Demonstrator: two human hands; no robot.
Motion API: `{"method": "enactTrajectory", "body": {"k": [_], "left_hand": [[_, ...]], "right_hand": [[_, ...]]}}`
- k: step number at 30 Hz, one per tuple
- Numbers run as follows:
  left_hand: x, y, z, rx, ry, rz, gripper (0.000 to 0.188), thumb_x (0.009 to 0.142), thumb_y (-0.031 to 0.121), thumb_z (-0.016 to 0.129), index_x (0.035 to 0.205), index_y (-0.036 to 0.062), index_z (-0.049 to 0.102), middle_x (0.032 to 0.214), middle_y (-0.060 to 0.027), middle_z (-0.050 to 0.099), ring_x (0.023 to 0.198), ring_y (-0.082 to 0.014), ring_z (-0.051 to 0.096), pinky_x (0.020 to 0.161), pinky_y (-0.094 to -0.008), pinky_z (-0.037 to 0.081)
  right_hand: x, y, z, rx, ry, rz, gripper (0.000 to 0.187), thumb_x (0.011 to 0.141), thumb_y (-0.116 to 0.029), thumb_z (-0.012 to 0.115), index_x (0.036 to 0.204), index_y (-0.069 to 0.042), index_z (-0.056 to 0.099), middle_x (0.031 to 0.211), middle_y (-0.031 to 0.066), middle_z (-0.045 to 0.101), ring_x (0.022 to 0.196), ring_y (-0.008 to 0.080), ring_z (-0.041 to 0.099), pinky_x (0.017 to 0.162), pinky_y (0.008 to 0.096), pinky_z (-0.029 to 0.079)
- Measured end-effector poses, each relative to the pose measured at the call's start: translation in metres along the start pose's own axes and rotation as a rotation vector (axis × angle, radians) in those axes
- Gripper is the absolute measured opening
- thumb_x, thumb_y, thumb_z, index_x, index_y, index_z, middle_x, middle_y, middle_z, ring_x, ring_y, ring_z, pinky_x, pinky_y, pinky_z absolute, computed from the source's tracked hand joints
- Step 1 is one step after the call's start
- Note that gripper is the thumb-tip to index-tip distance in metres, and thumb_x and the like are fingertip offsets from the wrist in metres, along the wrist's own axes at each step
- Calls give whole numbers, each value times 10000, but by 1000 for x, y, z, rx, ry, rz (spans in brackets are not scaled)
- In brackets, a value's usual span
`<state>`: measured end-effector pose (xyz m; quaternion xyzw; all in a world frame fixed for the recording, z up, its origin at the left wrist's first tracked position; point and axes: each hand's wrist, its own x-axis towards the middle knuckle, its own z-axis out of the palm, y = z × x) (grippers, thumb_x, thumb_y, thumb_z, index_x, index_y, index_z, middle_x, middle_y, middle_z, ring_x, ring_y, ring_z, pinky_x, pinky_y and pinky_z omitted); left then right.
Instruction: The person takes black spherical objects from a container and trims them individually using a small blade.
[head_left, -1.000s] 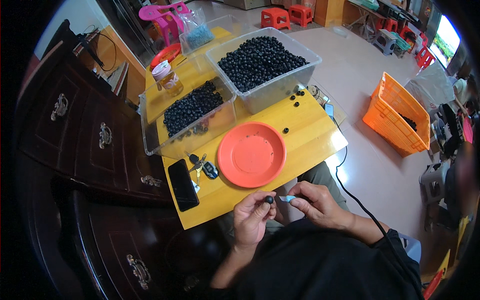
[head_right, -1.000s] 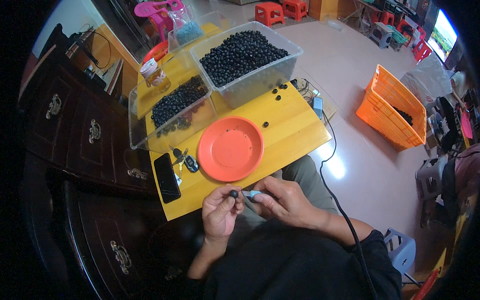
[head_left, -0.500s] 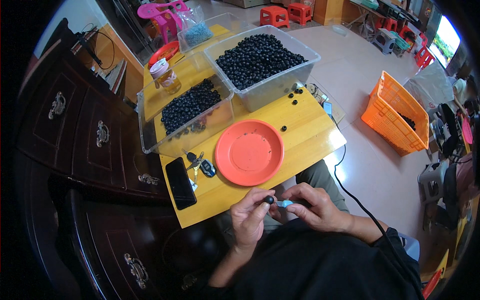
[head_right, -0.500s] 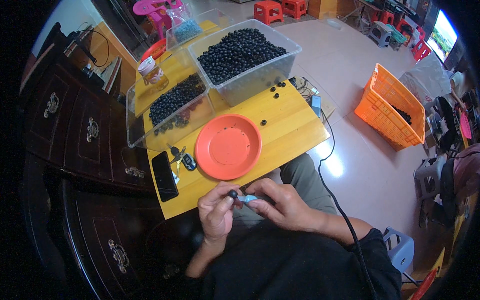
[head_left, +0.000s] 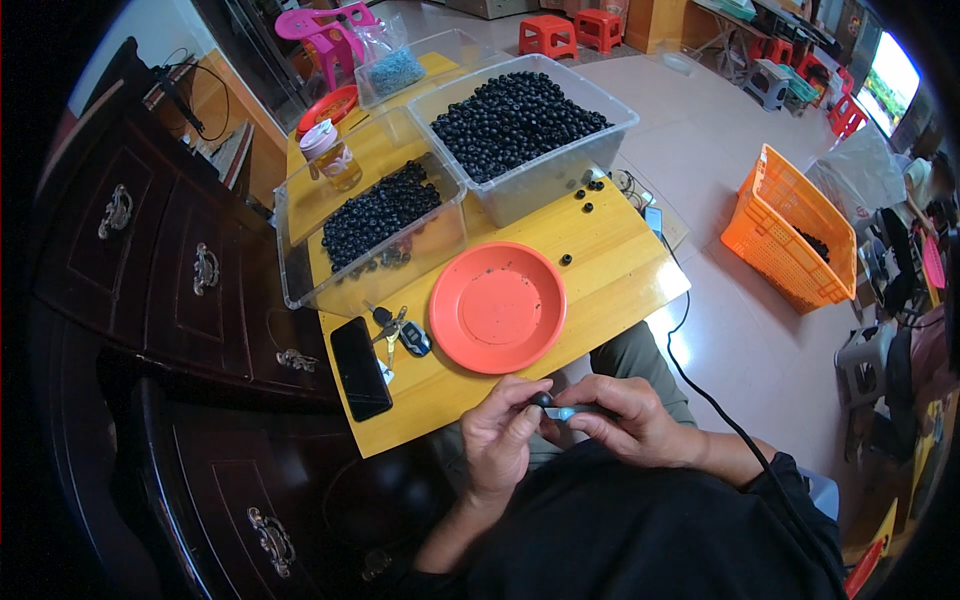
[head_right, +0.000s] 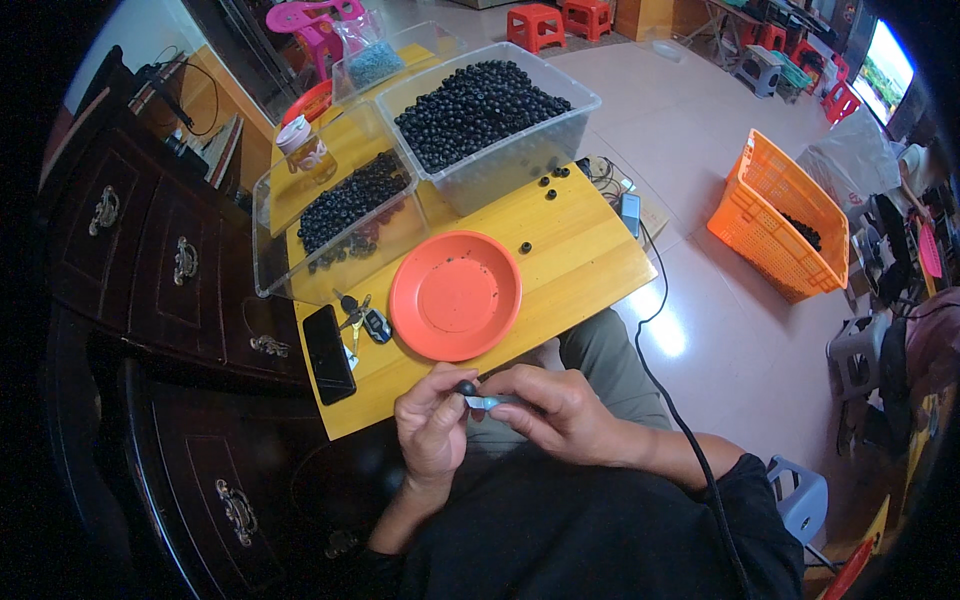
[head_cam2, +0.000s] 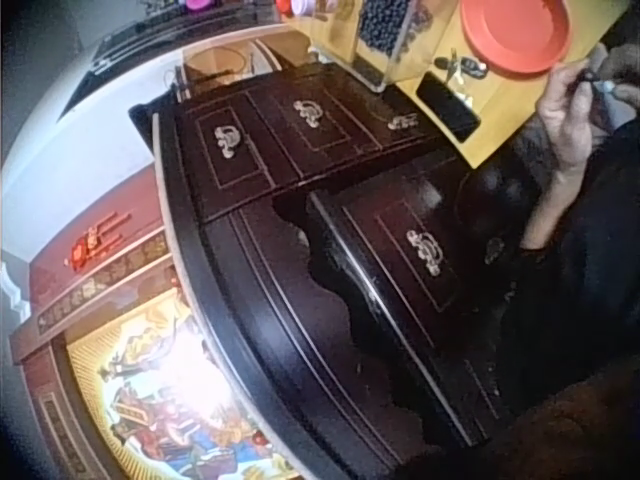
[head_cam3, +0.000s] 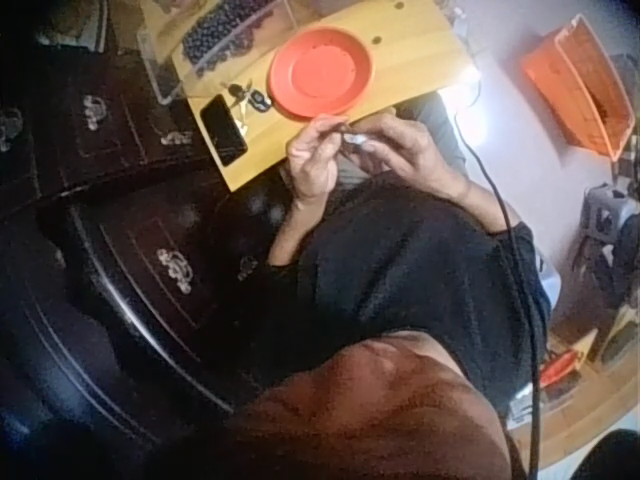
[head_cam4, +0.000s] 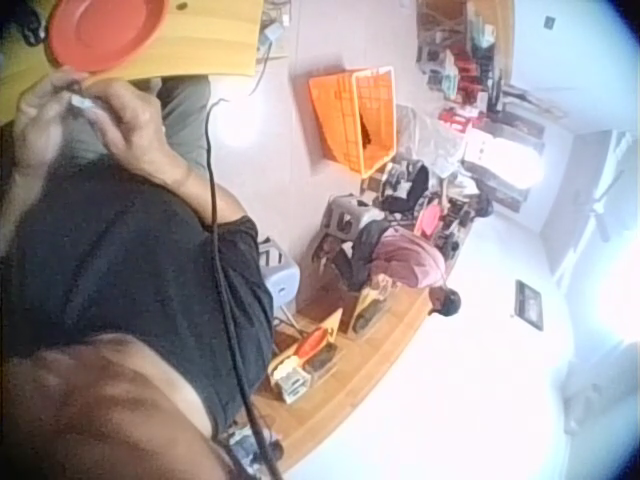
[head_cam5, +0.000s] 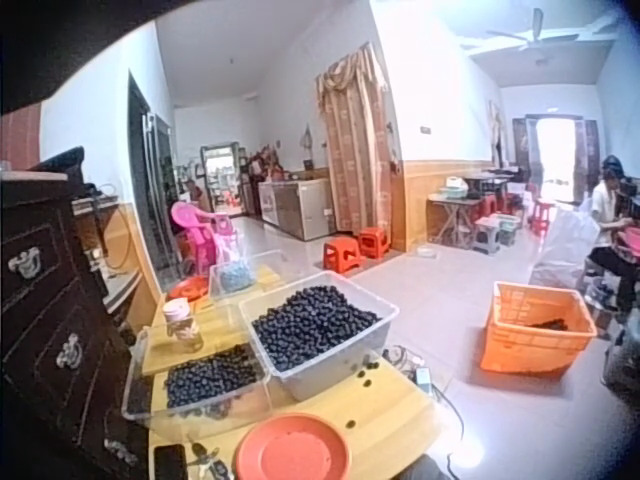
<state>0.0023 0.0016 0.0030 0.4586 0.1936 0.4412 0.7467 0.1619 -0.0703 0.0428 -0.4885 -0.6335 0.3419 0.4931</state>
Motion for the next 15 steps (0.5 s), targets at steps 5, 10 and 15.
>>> {"method": "enactTrajectory", "body": {"k": [5, 10, 15], "left_hand": [[-1, 1, -1, 49, -8, 55, 259, 832, 46, 592, 1051, -91, 580, 894, -101, 560, 787, -152, 554, 676, -241, 438], [-3, 0, 4, -86, 57, -23, 232, 839, 37, 587, 1039, -81, 575, 918, -99, 561, 812, -148, 560, 723, -244, 444], [-5, 3, 2, -63, 12, -20, 218, 858, 52, 568, 1031, -79, 574, 956, -90, 550, 850, -145, 549, 754, -246, 443]], "right_hand": [[-1, 4, 5, 24, -1, -63, 185, 890, -95, 573, 1020, 36, 568, 862, 126, 621, 739, 206, 642, 645, 282, 502], [-1, 1, 7, 60, 24, -49, 203, 891, -105, 576, 1039, 34, 566, 869, 129, 623, 760, 202, 647, 656, 280, 505], [0, 1, 9, 70, 86, -57, 221, 893, -110, 575, 1063, 30, 561, 880, 127, 626, 780, 191, 645, 669, 274, 503]]}}
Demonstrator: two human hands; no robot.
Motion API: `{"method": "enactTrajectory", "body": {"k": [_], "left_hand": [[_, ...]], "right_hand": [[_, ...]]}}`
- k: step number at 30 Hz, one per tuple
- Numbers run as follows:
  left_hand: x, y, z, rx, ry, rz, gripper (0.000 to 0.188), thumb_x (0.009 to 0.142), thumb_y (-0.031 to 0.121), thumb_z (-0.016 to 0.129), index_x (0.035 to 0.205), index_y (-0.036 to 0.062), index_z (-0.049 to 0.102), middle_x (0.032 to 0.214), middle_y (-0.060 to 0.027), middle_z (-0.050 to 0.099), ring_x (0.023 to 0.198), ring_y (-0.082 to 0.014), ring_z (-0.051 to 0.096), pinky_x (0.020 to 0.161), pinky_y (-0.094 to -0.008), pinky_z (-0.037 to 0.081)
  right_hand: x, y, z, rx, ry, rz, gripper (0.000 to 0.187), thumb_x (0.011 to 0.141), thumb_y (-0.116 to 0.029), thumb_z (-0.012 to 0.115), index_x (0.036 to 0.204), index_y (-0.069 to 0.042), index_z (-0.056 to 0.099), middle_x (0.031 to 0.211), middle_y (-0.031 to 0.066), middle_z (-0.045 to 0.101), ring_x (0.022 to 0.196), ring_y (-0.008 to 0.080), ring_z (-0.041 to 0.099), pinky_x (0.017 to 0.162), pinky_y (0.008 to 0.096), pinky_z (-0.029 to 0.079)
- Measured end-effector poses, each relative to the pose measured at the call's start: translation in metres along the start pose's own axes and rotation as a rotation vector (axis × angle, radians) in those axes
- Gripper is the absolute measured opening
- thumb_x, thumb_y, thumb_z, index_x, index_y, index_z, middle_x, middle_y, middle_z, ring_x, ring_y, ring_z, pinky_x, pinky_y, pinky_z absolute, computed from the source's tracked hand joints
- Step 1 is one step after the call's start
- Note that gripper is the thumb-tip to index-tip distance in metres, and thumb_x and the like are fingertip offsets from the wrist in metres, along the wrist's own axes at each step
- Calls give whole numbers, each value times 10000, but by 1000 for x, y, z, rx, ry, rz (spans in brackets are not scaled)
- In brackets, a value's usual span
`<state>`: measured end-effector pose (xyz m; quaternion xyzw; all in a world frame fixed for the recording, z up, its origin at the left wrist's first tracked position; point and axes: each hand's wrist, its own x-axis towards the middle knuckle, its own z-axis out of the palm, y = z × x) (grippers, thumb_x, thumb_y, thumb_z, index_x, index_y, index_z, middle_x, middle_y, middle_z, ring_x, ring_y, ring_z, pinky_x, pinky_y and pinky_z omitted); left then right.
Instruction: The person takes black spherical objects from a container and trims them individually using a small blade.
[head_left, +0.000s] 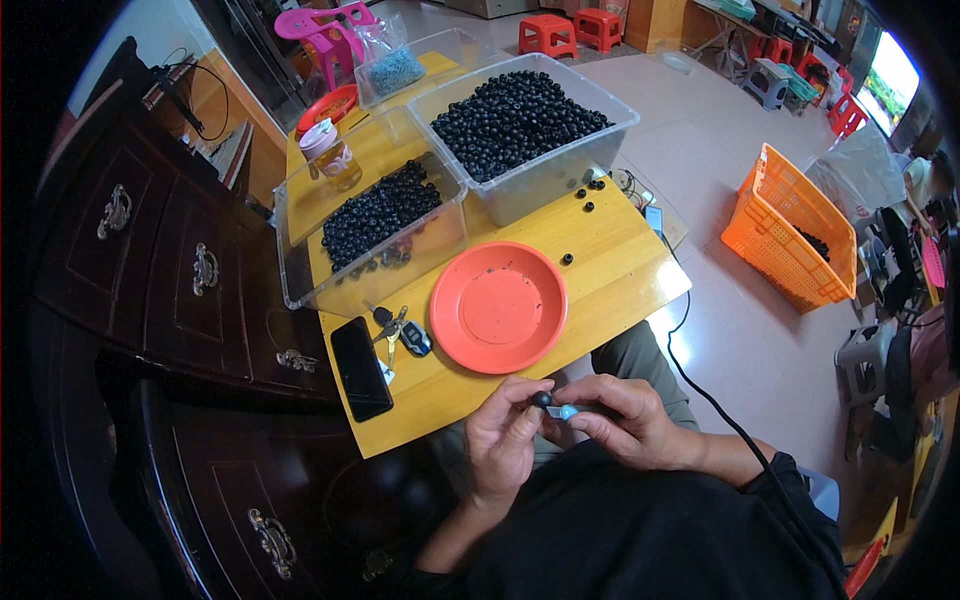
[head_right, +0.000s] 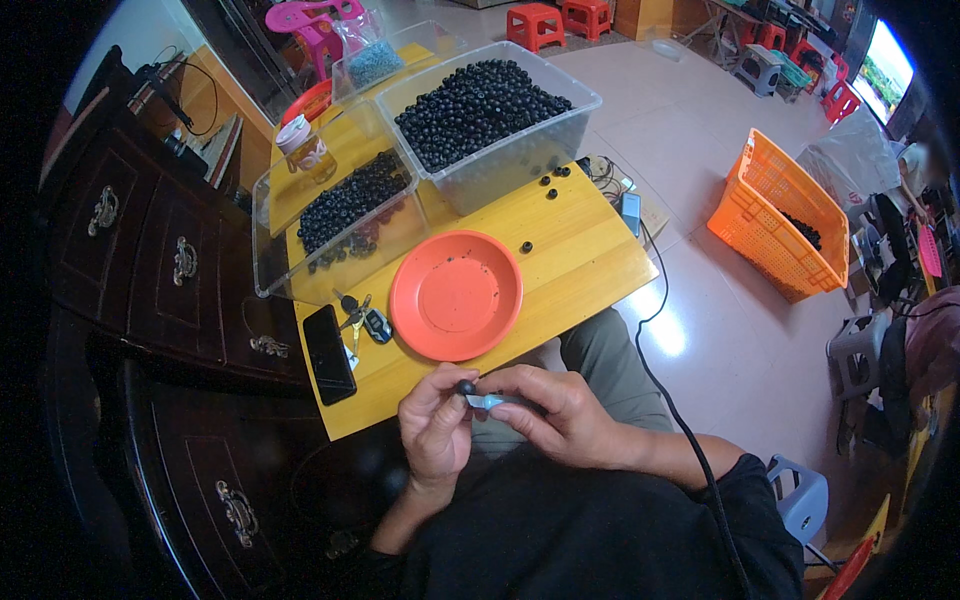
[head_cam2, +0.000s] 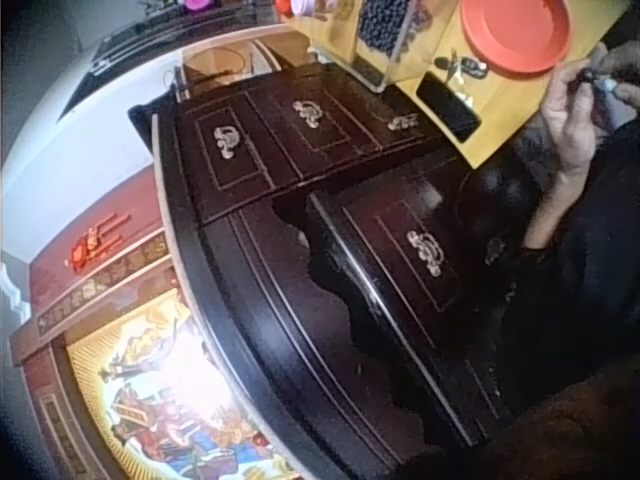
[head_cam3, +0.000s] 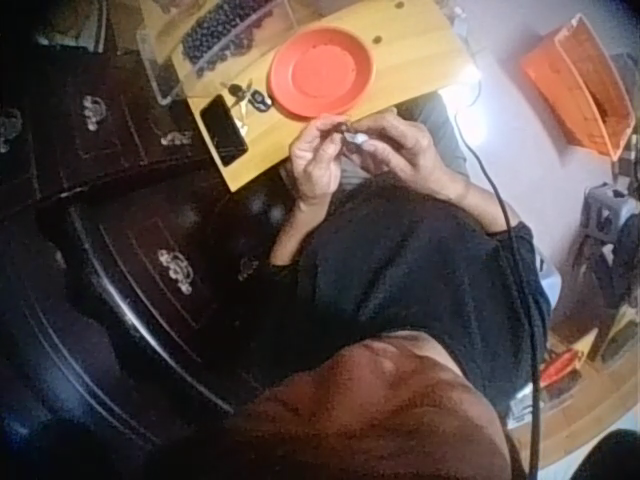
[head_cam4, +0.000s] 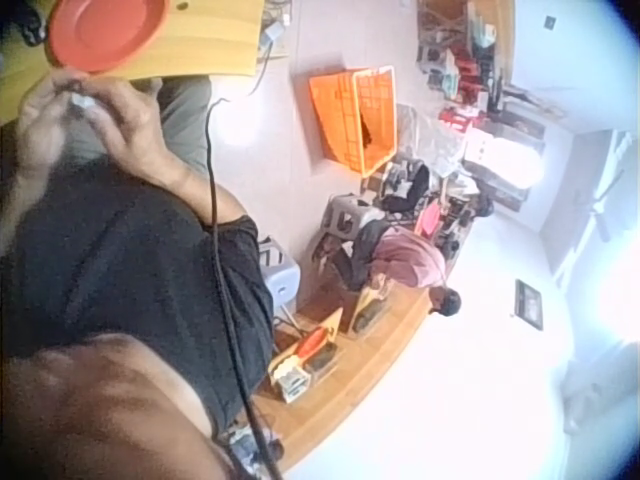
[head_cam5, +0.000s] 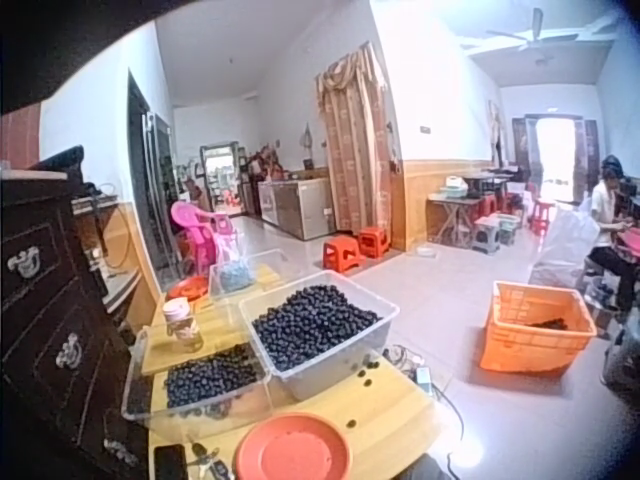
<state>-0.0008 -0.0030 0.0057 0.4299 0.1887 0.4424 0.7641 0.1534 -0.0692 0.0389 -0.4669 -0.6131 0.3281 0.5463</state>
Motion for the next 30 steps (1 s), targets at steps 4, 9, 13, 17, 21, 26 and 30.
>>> {"method": "enactTrajectory", "body": {"k": [4, 9, 13, 17, 21, 26, 30], "left_hand": [[3, -2, 1, 54, -51, 81, 226, 891, 39, 524, 1085, -68, 569, 980, -93, 529, 818, -118, 529, 707, -218, 448], [-1, -5, -1, 1, -35, 64, 210, 878, 34, 547, 1063, -65, 563, 981, -90, 535, 828, -123, 531, 699, -224, 453], [-2, -5, -2, -52, -8, 50, 178, 857, 19, 577, 1015, -56, 549, 981, -96, 539, 830, -122, 535, 703, -228, 460], [0, -1, 3, -58, -32, 56, 162, 848, 13, 587, 991, -49, 542, 975, -106, 537, 835, -128, 535, 720, -228, 458], [0, 0, 1, -8, -65, 115, 152, 844, 2, 581, 982, -45, 538, 967, -114, 530, 837, -137, 532, 733, -233, 456], [1, -1, -1, 47, -81, 154, 155, 842, -5, 574, 987, -46, 537, 969, -114, 523, 835, -139, 529, 738, -234, 456], [0, 0, 1, 66, -91, 158, 161, 841, -2, 575, 991, -47, 539, 974, -120, 521, 841, -146, 529, 739, -237, 456]], "right_hand": [[1, 0, -3, -34, -17, -15, 222, 880, -91, 585, 1067, 29, 574, 880, 129, 626, 771, 199, 641, 670, 277, 495], [1, -2, -3, -45, -20, -29, 217, 865, -70, 596, 1057, 32, 591, 871, 132, 626, 760, 203, 638, 661, 281, 489], [-1, -4, -3, -30, -21, -41, 216, 869, -68, 592, 1060, 35, 590, 864, 128, 634, 751, 192, 644, 652, 273, 495], [-3, -1, -3, 20, -27, 22, 213, 877, -74, 588, 1058, 39, 587, 889, 125, 646, 775, 184, 656, 678, 270, 514], [-1, -6, -5, 32, -48, 61, 216, 881, -78, 584, 1062, 40, 586, 921, 130, 651, 800, 188, 658, 705, 275, 520], [-1, -7, -5, 92, -62, 81, 223, 881, -80, 584, 1070, 39, 593, 927, 139, 653, 809, 202, 657, 703, 275, 516], [-2, -7, -6, 65, -48, 56, 230, 876, -72, 590, 1076, 40, 592, 924, 142, 654, 806, 200, 654, 700, 274, 513]]}}
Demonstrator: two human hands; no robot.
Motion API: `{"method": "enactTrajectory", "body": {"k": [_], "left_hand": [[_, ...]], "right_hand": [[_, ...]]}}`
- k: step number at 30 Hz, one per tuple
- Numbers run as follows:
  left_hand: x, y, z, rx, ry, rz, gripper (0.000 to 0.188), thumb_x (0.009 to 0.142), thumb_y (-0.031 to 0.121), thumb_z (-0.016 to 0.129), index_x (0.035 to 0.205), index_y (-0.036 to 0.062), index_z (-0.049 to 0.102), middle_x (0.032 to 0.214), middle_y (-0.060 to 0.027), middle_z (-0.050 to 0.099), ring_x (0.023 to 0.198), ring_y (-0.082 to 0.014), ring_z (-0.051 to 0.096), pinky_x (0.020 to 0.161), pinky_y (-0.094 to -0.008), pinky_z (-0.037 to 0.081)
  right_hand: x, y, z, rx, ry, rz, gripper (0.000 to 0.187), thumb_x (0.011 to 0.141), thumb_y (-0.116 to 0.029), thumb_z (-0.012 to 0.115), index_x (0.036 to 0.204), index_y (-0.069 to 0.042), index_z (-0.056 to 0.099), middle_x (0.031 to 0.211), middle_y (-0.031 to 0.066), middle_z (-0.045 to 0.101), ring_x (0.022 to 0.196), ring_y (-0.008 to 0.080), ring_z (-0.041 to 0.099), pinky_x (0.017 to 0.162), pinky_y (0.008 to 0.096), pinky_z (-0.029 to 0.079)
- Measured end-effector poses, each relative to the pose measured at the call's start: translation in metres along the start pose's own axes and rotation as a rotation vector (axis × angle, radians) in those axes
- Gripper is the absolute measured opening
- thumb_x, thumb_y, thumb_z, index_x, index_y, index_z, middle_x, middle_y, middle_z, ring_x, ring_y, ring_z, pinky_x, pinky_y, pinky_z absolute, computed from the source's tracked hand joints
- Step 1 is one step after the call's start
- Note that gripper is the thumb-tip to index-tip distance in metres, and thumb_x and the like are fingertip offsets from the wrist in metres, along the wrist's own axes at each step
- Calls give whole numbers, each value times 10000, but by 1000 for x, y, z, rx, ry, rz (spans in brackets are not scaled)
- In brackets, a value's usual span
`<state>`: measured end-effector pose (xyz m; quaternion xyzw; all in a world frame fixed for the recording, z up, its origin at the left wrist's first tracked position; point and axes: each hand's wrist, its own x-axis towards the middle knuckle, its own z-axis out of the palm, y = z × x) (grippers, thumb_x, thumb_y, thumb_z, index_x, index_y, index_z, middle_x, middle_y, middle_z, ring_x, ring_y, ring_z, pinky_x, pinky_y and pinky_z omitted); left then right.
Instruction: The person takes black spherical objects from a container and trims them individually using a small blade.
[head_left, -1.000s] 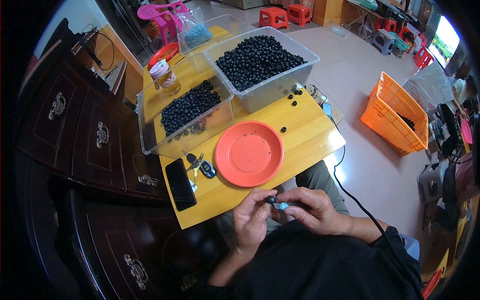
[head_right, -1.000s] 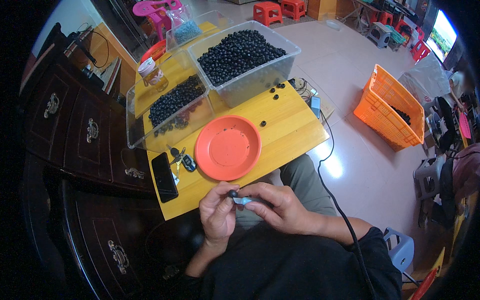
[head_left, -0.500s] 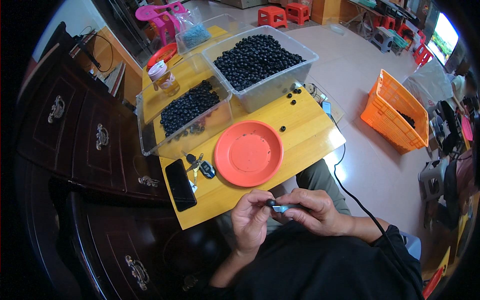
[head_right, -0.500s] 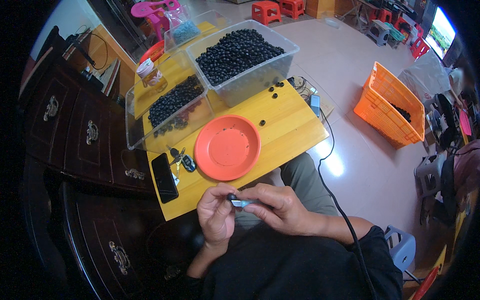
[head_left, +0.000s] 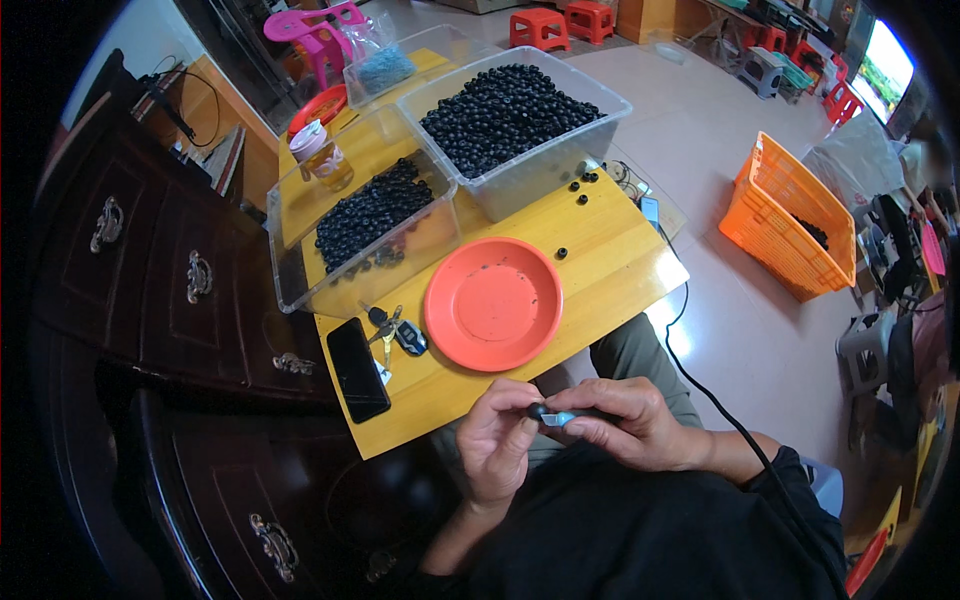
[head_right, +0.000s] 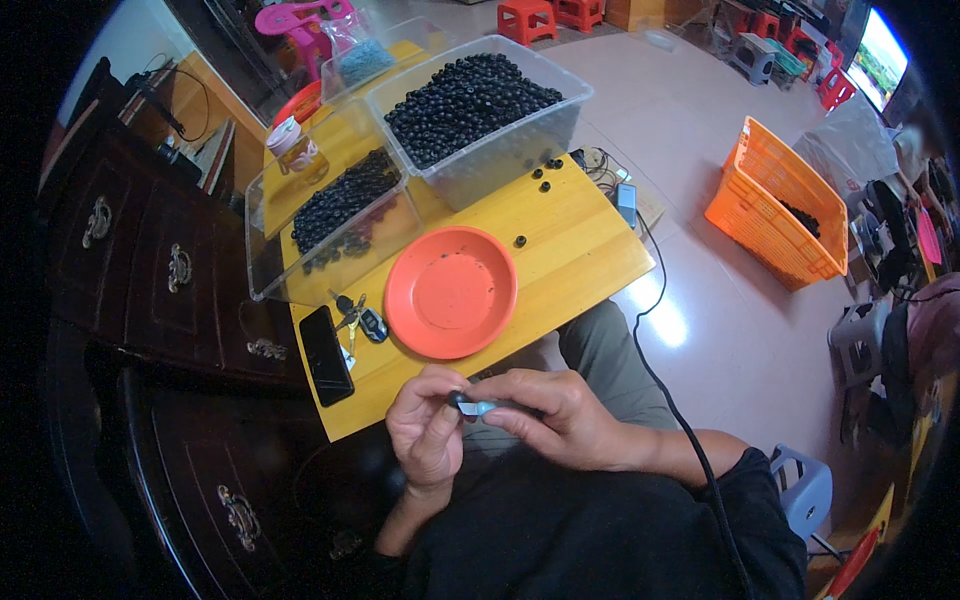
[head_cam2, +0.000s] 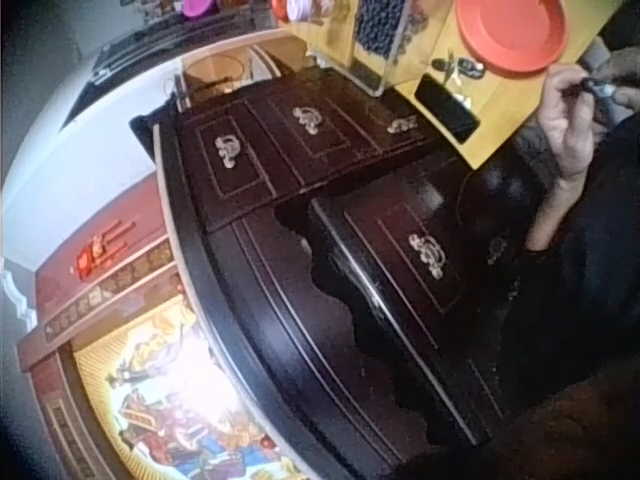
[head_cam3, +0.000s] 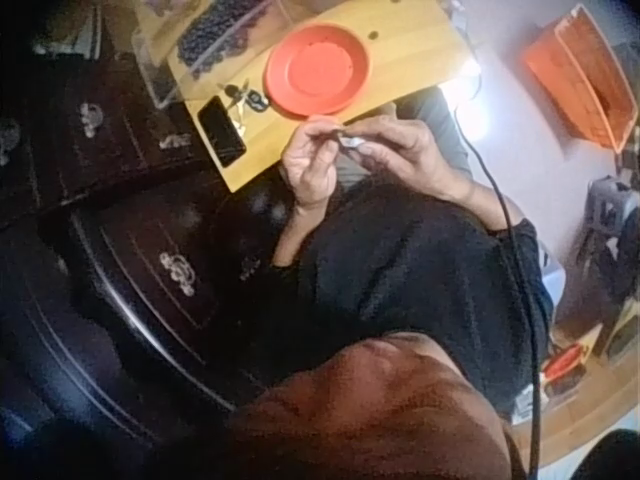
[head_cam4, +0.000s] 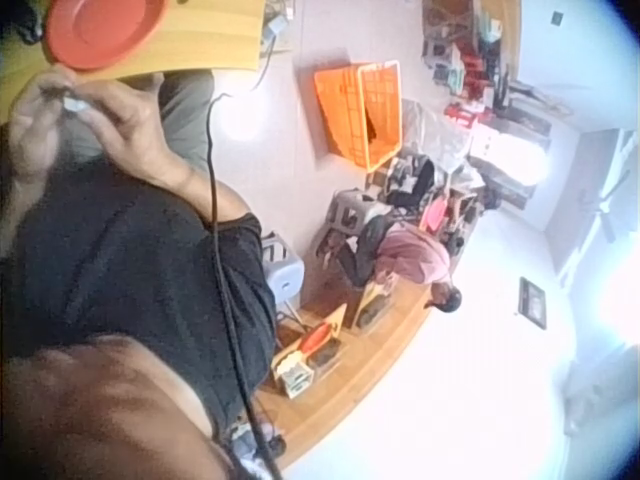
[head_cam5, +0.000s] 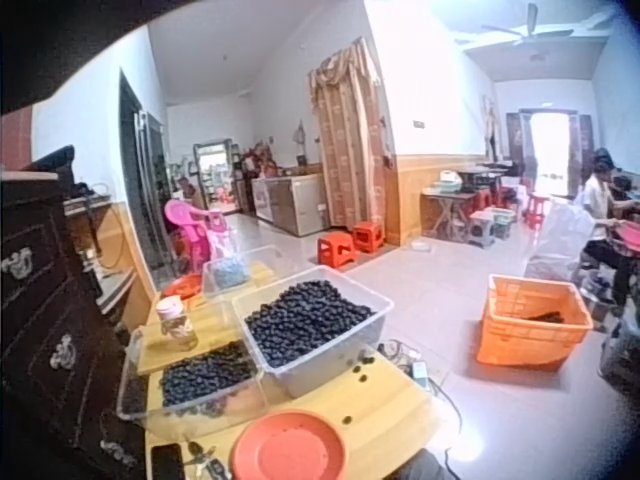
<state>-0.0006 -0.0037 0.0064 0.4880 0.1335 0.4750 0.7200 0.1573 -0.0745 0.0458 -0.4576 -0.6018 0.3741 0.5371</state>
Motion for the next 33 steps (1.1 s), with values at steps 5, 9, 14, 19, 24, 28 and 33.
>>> {"method": "enactTrajectory", "body": {"k": [5, 9, 14, 19, 24, 28, 33], "left_hand": [[0, 1, 0, -2, 13, -15, 160, 843, 0, 574, 992, -49, 540, 982, -124, 518, 841, -148, 530, 739, -240, 457], [1, 1, -2, 39, -19, 4, 155, 850, 9, 570, 991, -50, 541, 990, -124, 515, 845, -148, 528, 740, -241, 456], [-1, 1, -5, 130, -65, 32, 152, 855, 7, 568, 992, -52, 541, 997, -123, 516, 857, -146, 523, 744, -238, 446], [-6, 2, -2, 219, -52, 49, 151, 855, -5, 569, 994, -56, 539, 998, -122, 521, 844, -144, 531, 764, -235, 441], [-6, 0, 1, 44, -10, -17, 138, 855, -15, 568, 987, -49, 542, 982, -123, 528, 807, -149, 540, 736, -241, 449], [-4, -2, 3, -110, 29, -71, 134, 853, -11, 576, 978, -44, 544, 960, -124, 534, 781, -149, 545, 700, -242, 454], [-5, -4, 8, 2, 39, -63, 179, 820, 41, 627, 964, -32, 549, 924, -110, 544, 749, -147, 529, 625, -241, 430]], "right_hand": [[0, 1, 0, -45, 2, -14, 241, 860, -66, 610, 1076, 40, 602, 910, 138, 655, 786, 194, 652, 684, 270, 503], [2, 0, -1, -50, 7, -28, 236, 860, -72, 611, 1067, 41, 610, 892, 138, 655, 779, 194, 653, 672, 267, 499], [1, 0, -2, 37, -19, 35, 224, 865, -76, 608, 1057, 40, 615, 877, 136, 655, 767, 193, 654, 670, 265, 497], [-3, 7, 3, 124, 16, 55, 211, 877, -88, 600, 1050, 31, 619, 873, 107, 656, 758, 158, 639, 646, 250, 489], [-5, 5, 3, 577, 18, 449, 186, 908, -103, 556, 1064, -16, 606, 769, 41, 600, 617, 66, 519, 512, 193, 397], [-3, 9, 5, 834, 57, 537, 195, 914, -145, 560, 1074, -38, 590, 674, -27, 517, 543, 34, 418, 431, 175, 287], [3, 4, 6, 799, 98, 580, 137, 833, -98, 663, 910, -22, 580, 731, 38, 594, 547, 49, 482, 444, 167, 327]]}}
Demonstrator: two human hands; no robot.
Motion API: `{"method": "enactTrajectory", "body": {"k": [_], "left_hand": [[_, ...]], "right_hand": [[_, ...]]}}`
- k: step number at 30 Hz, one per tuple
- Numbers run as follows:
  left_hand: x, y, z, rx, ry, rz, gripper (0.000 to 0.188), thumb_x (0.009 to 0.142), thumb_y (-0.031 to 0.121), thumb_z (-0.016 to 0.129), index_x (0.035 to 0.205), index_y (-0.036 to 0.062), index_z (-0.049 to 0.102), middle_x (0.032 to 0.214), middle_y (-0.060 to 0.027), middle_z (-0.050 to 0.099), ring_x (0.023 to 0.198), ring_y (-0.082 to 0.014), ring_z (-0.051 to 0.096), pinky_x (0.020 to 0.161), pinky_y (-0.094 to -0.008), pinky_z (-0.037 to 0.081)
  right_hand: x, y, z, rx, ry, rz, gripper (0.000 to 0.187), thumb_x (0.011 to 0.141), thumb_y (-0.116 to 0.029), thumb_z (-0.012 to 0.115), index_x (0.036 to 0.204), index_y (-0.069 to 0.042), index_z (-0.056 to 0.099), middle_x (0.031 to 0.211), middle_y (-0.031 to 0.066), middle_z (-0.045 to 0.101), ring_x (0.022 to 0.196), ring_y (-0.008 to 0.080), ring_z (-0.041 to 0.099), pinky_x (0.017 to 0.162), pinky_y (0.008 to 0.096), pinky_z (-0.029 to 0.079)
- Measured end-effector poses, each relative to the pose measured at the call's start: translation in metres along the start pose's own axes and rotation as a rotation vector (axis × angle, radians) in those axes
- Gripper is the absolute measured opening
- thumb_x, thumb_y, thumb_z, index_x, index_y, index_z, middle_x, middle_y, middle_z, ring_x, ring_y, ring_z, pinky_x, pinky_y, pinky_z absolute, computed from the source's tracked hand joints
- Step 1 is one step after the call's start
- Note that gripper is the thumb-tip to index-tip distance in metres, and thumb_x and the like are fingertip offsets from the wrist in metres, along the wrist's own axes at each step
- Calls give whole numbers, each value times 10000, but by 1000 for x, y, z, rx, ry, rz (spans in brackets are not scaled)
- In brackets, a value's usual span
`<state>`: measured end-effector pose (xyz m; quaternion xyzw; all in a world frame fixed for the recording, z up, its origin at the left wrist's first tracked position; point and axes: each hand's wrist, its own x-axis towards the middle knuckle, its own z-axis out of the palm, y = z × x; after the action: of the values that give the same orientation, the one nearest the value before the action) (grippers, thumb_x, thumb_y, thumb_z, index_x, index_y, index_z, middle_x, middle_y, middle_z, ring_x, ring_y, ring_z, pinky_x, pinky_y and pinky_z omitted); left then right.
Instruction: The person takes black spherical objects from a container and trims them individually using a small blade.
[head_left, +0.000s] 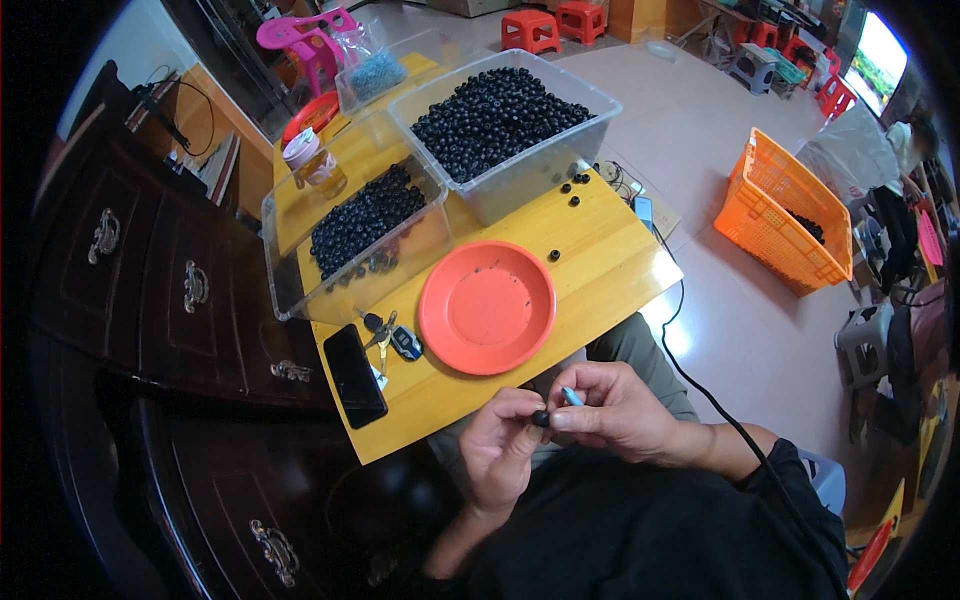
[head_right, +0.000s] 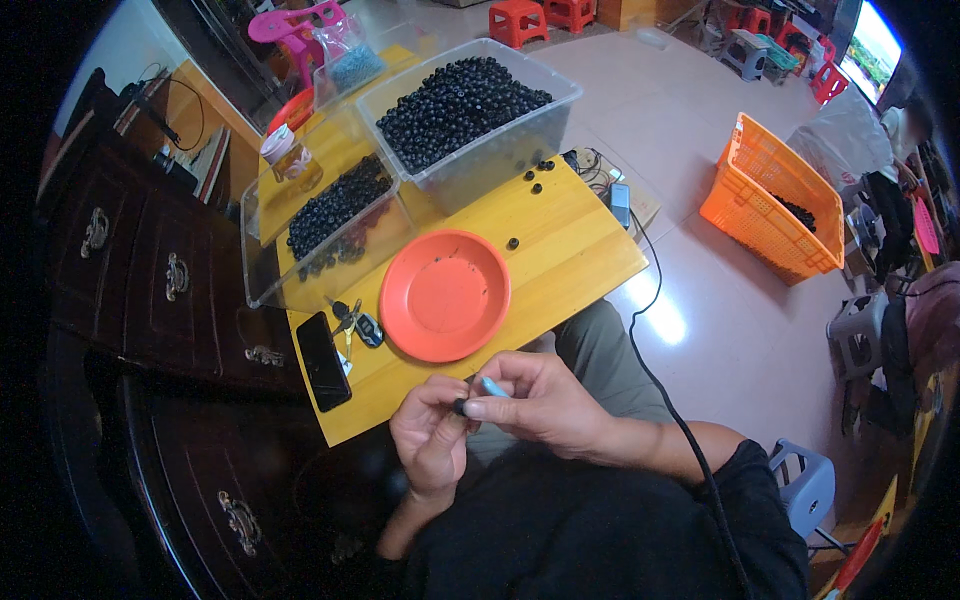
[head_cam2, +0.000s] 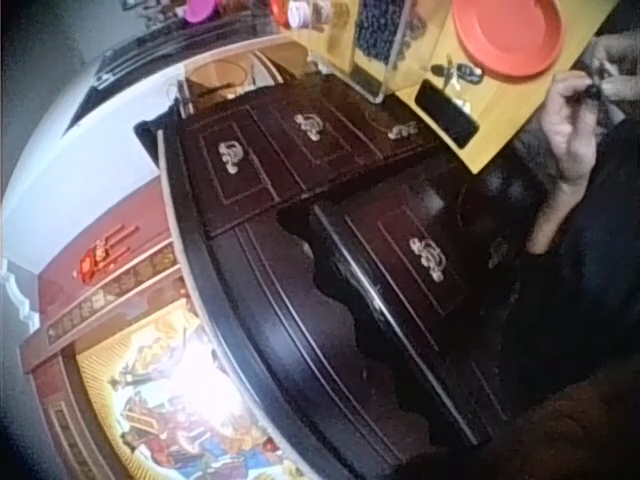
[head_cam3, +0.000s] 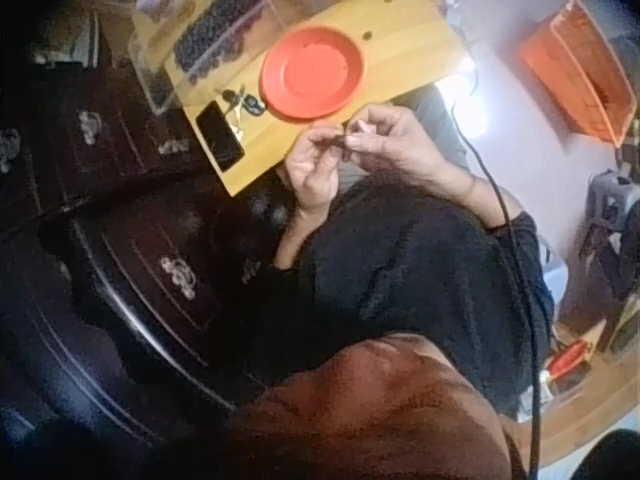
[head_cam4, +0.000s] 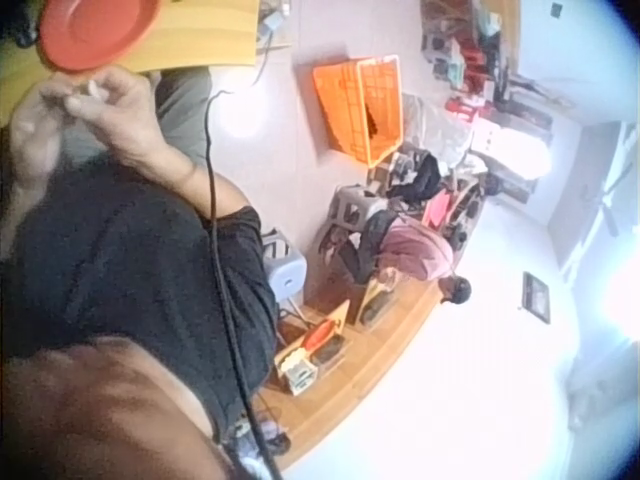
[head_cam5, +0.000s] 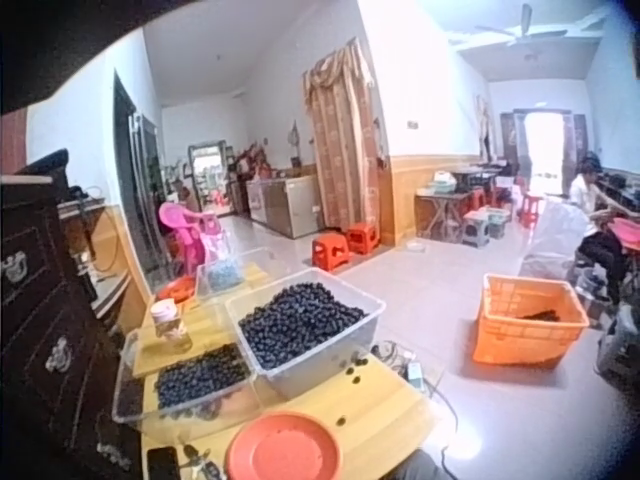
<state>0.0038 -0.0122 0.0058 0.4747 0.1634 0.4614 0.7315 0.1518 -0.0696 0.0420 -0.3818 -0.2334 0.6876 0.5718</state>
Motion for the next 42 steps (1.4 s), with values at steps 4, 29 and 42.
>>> {"method": "enactTrajectory", "body": {"k": [4, 29, 42], "left_hand": [[-1, 2, -3, 38, -57, 38, 137, 850, -36, 567, 984, -49, 540, 976, -118, 524, 806, -137, 539, 720, -233, 457], [270, 91, -42, 1365, 0, 500, 303, 736, 20, 659, 1025, -13, 575, 852, -110, 558, 671, -167, 551, 603, -274, 459], [454, -92, -23, 1871, -575, 116, 195, 715, -3, 544, 874, 48, 642, 919, -177, 622, 892, -364, 596, 785, -429, 484]], "right_hand": [[4, 1, 2, -51, 19, -3, 99, 835, -75, 652, 871, -16, 582, 680, 30, 581, 542, 53, 488, 443, 168, 329], [9, 41, -104, -170, 83, 132, 142, 891, -114, 594, 1002, -26, 579, 799, 12, 584, 640, 61, 517, 535, 182, 397], [36, 36, -157, -21, 217, 295, 152, 889, -184, 610, 957, -48, 601, 649, -34, 525, 538, 36, 458, 467, 173, 334]]}}
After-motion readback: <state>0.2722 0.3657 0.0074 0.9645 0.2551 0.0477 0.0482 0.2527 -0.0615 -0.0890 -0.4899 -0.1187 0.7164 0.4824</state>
